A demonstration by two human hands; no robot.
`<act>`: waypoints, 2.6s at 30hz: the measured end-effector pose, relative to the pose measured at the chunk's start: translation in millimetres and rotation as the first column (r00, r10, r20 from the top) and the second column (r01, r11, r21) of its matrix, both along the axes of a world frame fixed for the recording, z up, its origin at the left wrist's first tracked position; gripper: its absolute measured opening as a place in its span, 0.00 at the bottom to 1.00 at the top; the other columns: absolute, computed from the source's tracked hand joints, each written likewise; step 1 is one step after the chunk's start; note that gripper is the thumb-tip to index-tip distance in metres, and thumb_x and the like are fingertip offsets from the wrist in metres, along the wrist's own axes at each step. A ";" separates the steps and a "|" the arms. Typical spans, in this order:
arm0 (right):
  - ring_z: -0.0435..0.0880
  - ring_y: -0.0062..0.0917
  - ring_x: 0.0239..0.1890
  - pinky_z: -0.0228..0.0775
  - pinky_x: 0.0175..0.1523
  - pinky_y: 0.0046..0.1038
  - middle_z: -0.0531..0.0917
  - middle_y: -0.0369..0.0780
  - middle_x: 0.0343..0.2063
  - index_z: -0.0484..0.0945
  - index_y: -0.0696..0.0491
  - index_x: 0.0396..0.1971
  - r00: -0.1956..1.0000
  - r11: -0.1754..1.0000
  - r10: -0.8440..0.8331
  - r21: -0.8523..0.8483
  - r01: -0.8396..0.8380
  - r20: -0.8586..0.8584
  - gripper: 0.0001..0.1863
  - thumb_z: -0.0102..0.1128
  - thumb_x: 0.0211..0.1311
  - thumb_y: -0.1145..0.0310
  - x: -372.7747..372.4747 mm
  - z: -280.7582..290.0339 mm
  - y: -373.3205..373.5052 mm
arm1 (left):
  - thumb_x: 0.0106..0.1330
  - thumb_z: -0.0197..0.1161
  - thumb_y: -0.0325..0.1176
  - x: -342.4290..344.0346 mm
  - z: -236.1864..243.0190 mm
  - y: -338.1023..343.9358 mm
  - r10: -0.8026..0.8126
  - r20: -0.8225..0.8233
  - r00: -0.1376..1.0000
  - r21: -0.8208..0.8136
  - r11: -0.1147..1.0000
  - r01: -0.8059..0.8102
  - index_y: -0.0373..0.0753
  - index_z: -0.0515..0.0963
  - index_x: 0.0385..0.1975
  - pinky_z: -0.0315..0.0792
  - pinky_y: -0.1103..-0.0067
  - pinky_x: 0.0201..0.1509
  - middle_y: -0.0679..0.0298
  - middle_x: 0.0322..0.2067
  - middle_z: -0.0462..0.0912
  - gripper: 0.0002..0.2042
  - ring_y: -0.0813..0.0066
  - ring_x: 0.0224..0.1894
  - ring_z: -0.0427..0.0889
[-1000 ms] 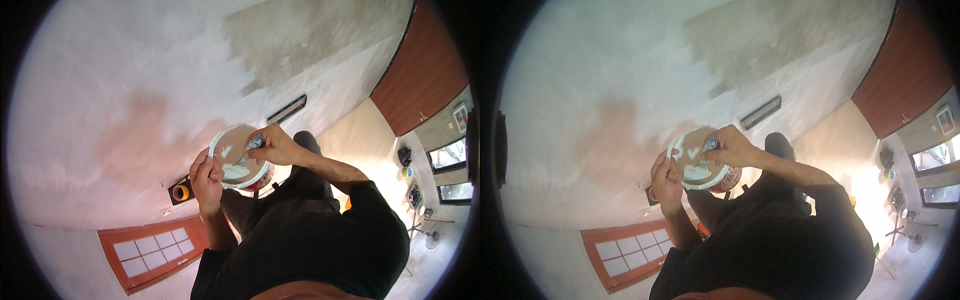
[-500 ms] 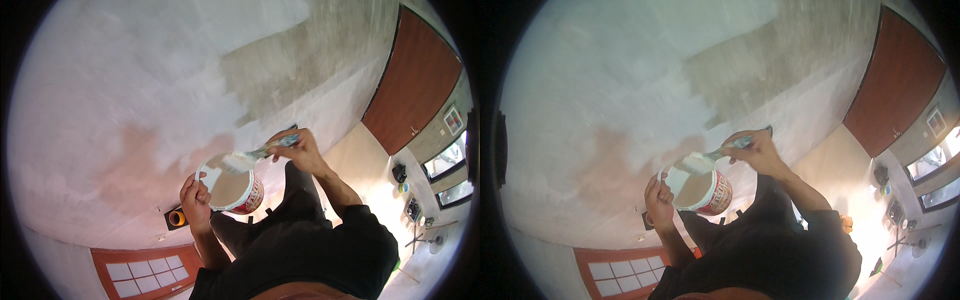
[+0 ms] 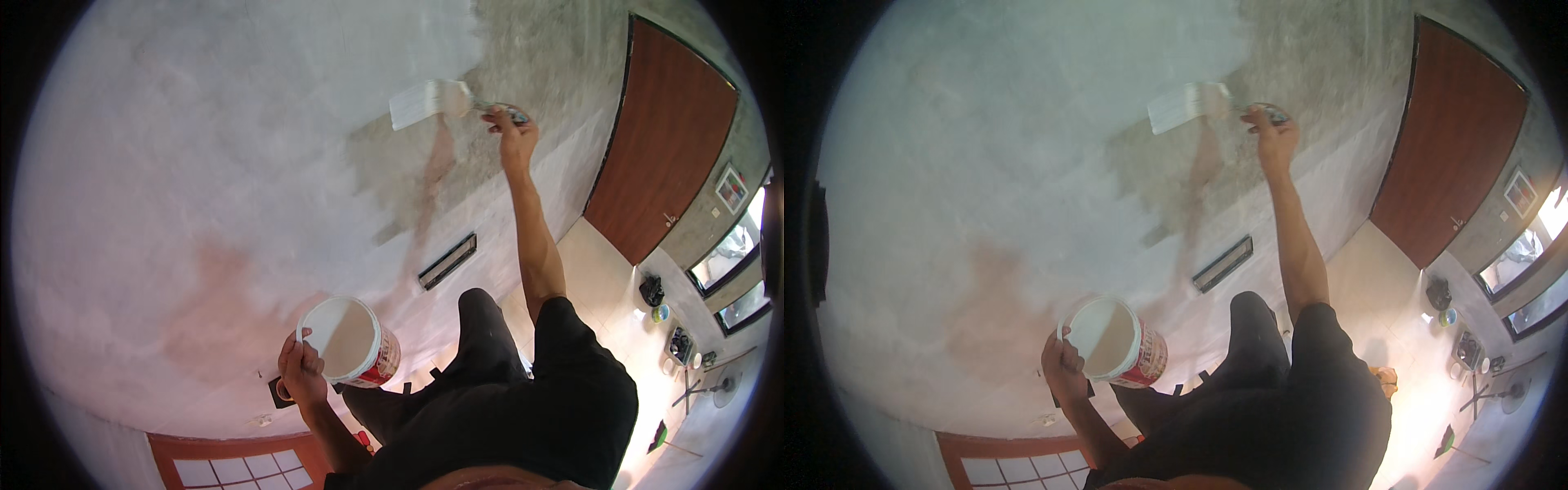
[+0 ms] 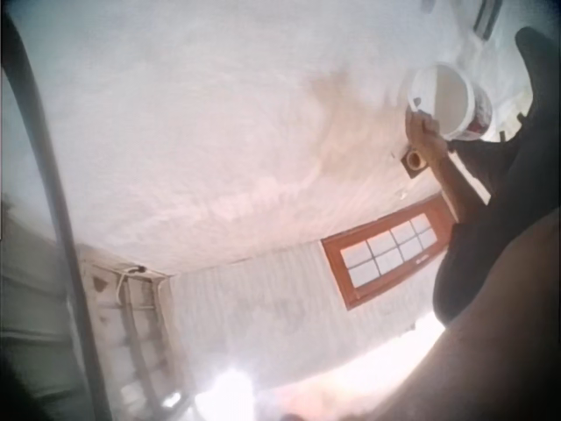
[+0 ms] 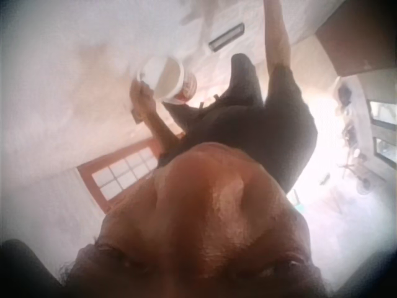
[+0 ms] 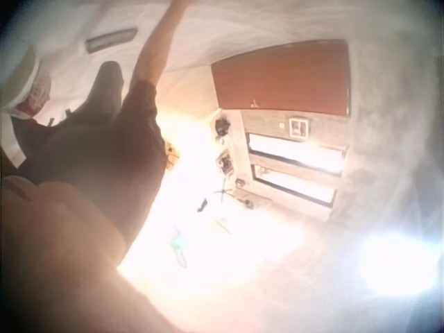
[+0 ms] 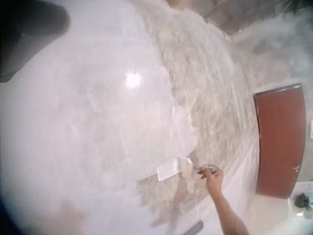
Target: The person paints a ceiling using a paintbrush and a bucket of white paint. They repeatedly dip the brush into the bucket and apply paint to the ceiling surface in broad strokes.
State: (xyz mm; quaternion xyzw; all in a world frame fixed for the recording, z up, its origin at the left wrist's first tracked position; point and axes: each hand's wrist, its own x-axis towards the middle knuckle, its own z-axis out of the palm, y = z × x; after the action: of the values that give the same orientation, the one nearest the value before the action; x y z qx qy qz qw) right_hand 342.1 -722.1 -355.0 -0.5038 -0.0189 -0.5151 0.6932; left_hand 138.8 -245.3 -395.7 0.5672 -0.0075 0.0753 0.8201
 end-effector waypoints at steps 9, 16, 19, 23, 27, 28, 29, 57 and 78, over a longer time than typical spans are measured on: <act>0.83 0.22 0.20 0.71 0.27 0.25 0.83 0.42 0.18 0.82 0.63 0.34 0.765 0.744 -0.642 -0.285 0.605 -0.050 0.15 0.67 0.54 0.66 38.3 8.4 -32.7 | 0.67 0.49 0.28 -2.1 -1.8 -1.1 0.028 -0.022 0.999 -0.122 0.992 -0.030 0.27 0.74 0.44 0.45 0.87 0.16 0.75 0.15 0.58 0.12 0.90 0.15 0.50; 0.84 0.34 0.26 0.75 0.30 0.28 0.83 0.47 0.30 0.81 0.60 0.38 0.841 0.695 -0.499 -0.482 0.533 0.211 0.13 0.67 0.51 0.75 -10.8 -1.1 205.7 | 0.65 0.51 0.30 -3.3 -7.4 2.6 0.058 -0.068 0.996 -0.073 0.995 -0.063 0.27 0.73 0.44 0.44 0.88 0.14 0.77 0.15 0.57 0.13 0.91 0.14 0.51; 0.84 0.33 0.26 0.75 0.30 0.27 0.83 0.47 0.29 0.80 0.60 0.39 0.970 0.838 -0.193 -0.490 0.240 0.147 0.13 0.66 0.51 0.75 -51.5 7.7 249.3 | 0.67 0.50 0.28 -3.0 -7.0 1.3 0.087 -0.078 0.993 -0.052 0.994 -0.091 0.28 0.75 0.42 0.42 0.87 0.16 0.77 0.14 0.56 0.12 0.90 0.14 0.50; 0.84 0.26 0.27 0.74 0.31 0.24 0.85 0.46 0.28 0.82 0.61 0.39 0.993 0.899 0.117 -0.429 -0.093 0.029 0.11 0.64 0.55 0.75 -68.3 24.2 236.3 | 0.66 0.50 0.28 -5.6 7.6 -5.9 0.081 -0.062 0.995 0.018 0.997 -0.080 0.29 0.76 0.42 0.40 0.86 0.16 0.78 0.14 0.56 0.12 0.91 0.14 0.49; 0.84 0.20 0.28 0.74 0.33 0.22 0.86 0.41 0.28 0.82 0.63 0.37 0.957 0.940 0.275 -0.184 -0.289 -0.095 0.09 0.63 0.58 0.75 -24.7 24.2 171.8 | 0.66 0.50 0.29 -4.5 7.3 -3.1 0.104 -0.056 0.993 0.025 0.994 -0.103 0.29 0.76 0.41 0.40 0.86 0.16 0.78 0.14 0.55 0.11 0.91 0.14 0.48; 0.84 0.21 0.28 0.74 0.33 0.21 0.86 0.40 0.28 0.82 0.64 0.35 0.958 0.954 0.272 -0.105 -0.281 -0.089 0.08 0.63 0.59 0.75 -14.8 24.3 142.2 | 0.66 0.50 0.29 -2.2 6.9 -4.9 0.103 -0.062 0.993 0.029 0.994 -0.101 0.29 0.76 0.41 0.40 0.86 0.16 0.78 0.14 0.55 0.11 0.91 0.14 0.48; 0.84 0.21 0.28 0.75 0.33 0.21 0.85 0.41 0.27 0.82 0.64 0.34 0.979 0.976 0.198 -0.087 -0.201 -0.041 0.08 0.63 0.59 0.74 -4.8 22.1 110.3 | 0.66 0.50 0.29 -2.7 7.5 -7.4 0.106 -0.068 0.992 0.033 0.994 -0.104 0.29 0.76 0.41 0.40 0.86 0.16 0.78 0.14 0.55 0.11 0.91 0.14 0.48; 0.82 0.22 0.23 0.73 0.30 0.24 0.85 0.46 0.27 0.83 0.59 0.34 0.978 0.891 0.207 -0.413 -0.188 0.000 0.11 0.67 0.53 0.69 -44.9 50.7 209.7 | 0.67 0.50 0.29 -7.4 13.1 -12.6 0.098 -0.030 0.995 0.011 0.995 -0.098 0.28 0.75 0.41 0.39 0.87 0.17 0.79 0.14 0.54 0.11 0.92 0.14 0.47; 0.75 0.29 0.17 0.66 0.23 0.29 0.79 0.45 0.18 0.82 0.60 0.32 0.813 0.699 -0.556 -0.433 0.569 0.171 0.08 0.67 0.53 0.72 14.0 -1.1 125.8 | 0.66 0.52 0.29 -4.3 7.7 -7.8 -0.022 -0.013 1.000 -0.081 0.997 0.021 0.26 0.72 0.45 0.44 0.88 0.15 0.76 0.15 0.57 0.13 0.91 0.15 0.51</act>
State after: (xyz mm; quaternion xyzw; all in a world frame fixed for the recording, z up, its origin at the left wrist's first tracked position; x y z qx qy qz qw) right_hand 356.1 -596.3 -356.1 -0.6292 0.0038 -0.6884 0.3608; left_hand 134.5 -253.1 -388.0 0.5341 -0.0048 0.0628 0.8431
